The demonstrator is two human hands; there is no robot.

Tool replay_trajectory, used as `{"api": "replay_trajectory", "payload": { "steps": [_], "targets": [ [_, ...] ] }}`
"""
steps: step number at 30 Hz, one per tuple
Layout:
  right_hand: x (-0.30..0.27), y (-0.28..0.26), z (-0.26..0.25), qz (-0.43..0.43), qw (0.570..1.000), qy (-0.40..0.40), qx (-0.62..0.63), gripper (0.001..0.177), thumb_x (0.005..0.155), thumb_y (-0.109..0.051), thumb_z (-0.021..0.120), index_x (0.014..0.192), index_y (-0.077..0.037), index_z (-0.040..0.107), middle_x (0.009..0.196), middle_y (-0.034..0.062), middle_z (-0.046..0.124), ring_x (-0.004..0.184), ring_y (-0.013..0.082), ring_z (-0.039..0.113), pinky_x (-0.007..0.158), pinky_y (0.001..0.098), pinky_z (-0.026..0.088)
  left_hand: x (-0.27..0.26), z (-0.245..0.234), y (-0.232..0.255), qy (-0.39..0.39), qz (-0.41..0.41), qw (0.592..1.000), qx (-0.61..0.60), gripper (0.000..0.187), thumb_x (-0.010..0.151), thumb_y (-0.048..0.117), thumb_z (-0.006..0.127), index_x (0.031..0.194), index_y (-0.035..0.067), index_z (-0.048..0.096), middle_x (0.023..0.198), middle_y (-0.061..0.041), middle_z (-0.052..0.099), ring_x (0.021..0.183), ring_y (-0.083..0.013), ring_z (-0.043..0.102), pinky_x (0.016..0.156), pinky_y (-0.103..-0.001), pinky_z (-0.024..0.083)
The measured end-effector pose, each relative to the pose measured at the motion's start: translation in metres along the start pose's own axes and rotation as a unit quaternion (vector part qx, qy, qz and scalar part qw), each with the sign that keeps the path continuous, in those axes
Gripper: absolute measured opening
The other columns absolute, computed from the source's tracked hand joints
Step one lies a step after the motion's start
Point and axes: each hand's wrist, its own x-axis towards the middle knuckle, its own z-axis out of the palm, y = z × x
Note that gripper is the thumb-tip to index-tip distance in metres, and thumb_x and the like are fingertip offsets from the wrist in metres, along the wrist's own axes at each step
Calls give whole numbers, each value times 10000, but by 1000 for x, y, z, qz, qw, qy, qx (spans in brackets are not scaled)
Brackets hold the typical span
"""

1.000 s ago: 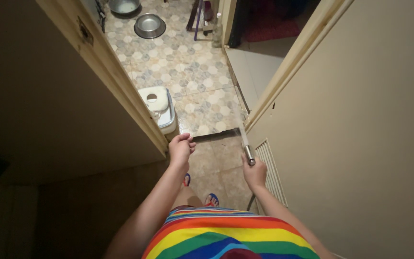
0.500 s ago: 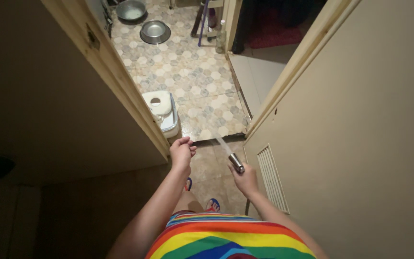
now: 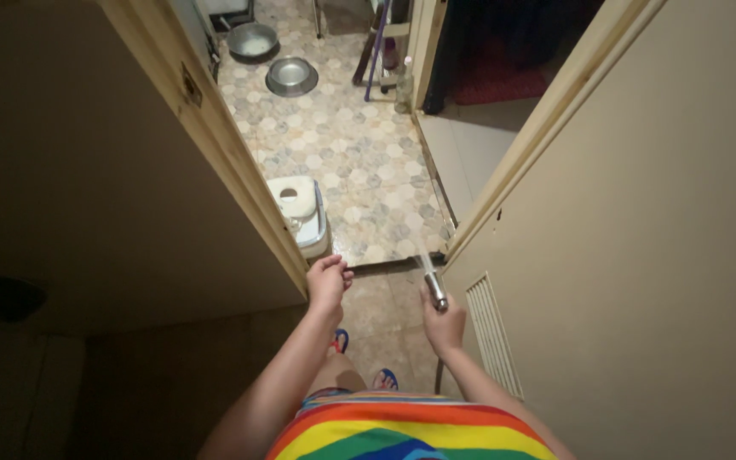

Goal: The person enters a bathroom and uses a bidet sprayer to fill a blue scoop with water, which they then pour into a light blue bucket. After filling the bucket further with the sprayer, they carry it out of the room.

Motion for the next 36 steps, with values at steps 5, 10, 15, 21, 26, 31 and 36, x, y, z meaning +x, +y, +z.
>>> {"api": "replay_trajectory", "payload": {
  "steps": [5,10,15,21,26,31,36],
  "targets": [
    [-5,-17,2,-32,999,23,-4,499,891,-396,779,668,1,574,537,168,508,463,266,421,476,427,375,2,4,4,10,-4,1000,20,273,968,53,574,1232,3,621,951,-85,684,724,-142,640,603,-281,487],
    [-4,-31,-3,-98,995,28,15,441,906,-375,752,703,-18,593,581,163,553,489,297,515,501,433,412,6,8,5,16,1,1000,11,305,963,67,565,1260,10,603,1021,-83,696,735,-161,652,627,-297,519],
    [-8,-36,-5,-172,985,9,-23,438,897,-354,766,676,-19,591,620,182,573,565,374,585,531,475,438,8,7,5,26,8,999,17,352,954,72,585,1301,13,587,1056,-121,682,752,-172,667,635,-299,518],
    [-5,-39,-5,-190,981,-31,-16,372,882,-330,765,717,-24,635,635,186,591,578,393,595,532,481,450,6,5,9,30,-9,999,12,357,958,85,564,1311,33,573,1090,-117,701,745,-176,664,625,-295,516],
    [-1,-52,-2,-141,989,3,40,393,897,-327,774,706,-23,614,565,122,542,503,254,500,495,413,402,5,6,14,33,-6,999,22,343,959,80,558,1298,34,582,1098,-110,702,747,-170,664,625,-296,516],
    [5,-83,-12,-65,992,-36,102,434,901,-338,782,691,-15,580,539,60,494,524,120,406,468,358,359,1,11,13,11,-12,1000,15,315,949,45,528,1245,22,632,1090,-103,708,741,-157,658,625,-291,522],
    [2,-106,-21,-77,994,-40,72,460,914,-342,785,684,-4,574,545,76,503,512,165,431,487,373,374,-2,20,9,-16,-14,1000,11,290,950,47,519,1210,16,646,1033,-101,703,725,-147,647,627,-279,519]
  ]
}}
